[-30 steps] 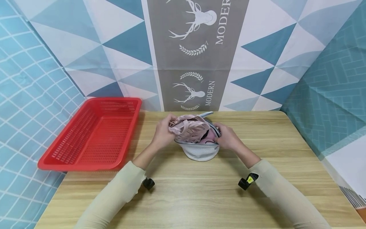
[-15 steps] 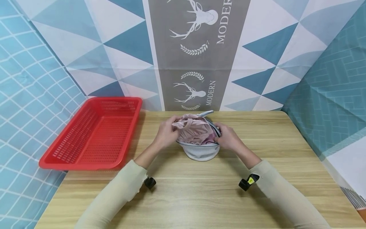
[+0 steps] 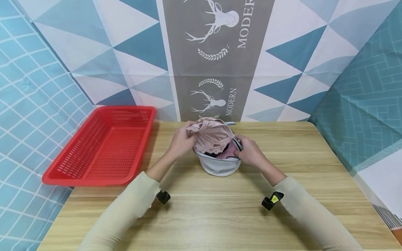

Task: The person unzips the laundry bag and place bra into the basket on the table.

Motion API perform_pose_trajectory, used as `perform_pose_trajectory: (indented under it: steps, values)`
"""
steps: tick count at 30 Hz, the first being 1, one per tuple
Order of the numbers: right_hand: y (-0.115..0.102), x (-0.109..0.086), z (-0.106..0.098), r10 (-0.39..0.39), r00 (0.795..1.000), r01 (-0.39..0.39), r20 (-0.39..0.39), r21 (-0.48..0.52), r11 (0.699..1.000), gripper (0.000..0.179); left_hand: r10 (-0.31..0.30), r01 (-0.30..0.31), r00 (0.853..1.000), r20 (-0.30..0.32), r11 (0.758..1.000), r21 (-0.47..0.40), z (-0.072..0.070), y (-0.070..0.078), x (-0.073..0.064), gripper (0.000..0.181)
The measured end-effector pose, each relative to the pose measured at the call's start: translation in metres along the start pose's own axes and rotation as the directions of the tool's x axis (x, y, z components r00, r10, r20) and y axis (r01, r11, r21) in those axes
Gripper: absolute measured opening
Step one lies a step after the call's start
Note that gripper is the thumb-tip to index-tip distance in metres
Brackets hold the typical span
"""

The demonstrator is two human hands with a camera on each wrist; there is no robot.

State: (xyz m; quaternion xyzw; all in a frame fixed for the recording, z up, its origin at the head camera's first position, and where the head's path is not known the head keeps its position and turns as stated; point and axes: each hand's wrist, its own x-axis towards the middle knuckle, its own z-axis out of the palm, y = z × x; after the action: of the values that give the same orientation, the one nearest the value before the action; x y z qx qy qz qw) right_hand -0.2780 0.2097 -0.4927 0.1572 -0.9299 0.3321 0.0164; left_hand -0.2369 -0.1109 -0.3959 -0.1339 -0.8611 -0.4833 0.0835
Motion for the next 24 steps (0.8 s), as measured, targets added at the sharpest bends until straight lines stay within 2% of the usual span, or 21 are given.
perform_pose_trajectory:
  steps: [6,14,19,20,24]
  values:
    - [0.002,0.002,0.002,0.017,1.000,-0.017,-0.003,-0.002,1.000,0.054,-0.006,0.005,1.000,-0.022,1.000,-0.026,-0.009,0.007,0.005,0.039]
    - [-0.014,-0.004,-0.007,0.026,0.999,-0.027,0.026,0.016,1.000,0.054,-0.014,0.014,0.999,-0.046,1.000,-0.005,-0.017,0.014,0.009,0.032]
    - [0.012,0.007,0.007,0.046,0.999,-0.046,0.009,-0.017,0.999,0.052,-0.057,0.058,0.996,-0.072,0.998,0.008,-0.018,0.015,0.005,0.024]
    - [0.004,0.002,0.003,0.031,0.999,-0.031,0.018,-0.013,0.999,0.051,-0.066,0.066,0.995,-0.073,0.998,0.004,-0.019,0.015,0.005,0.025]
    - [0.008,0.005,0.006,0.017,1.000,-0.017,0.013,-0.009,1.000,0.051,-0.114,0.113,0.992,-0.052,0.993,-0.019,-0.024,0.015,0.001,0.033]
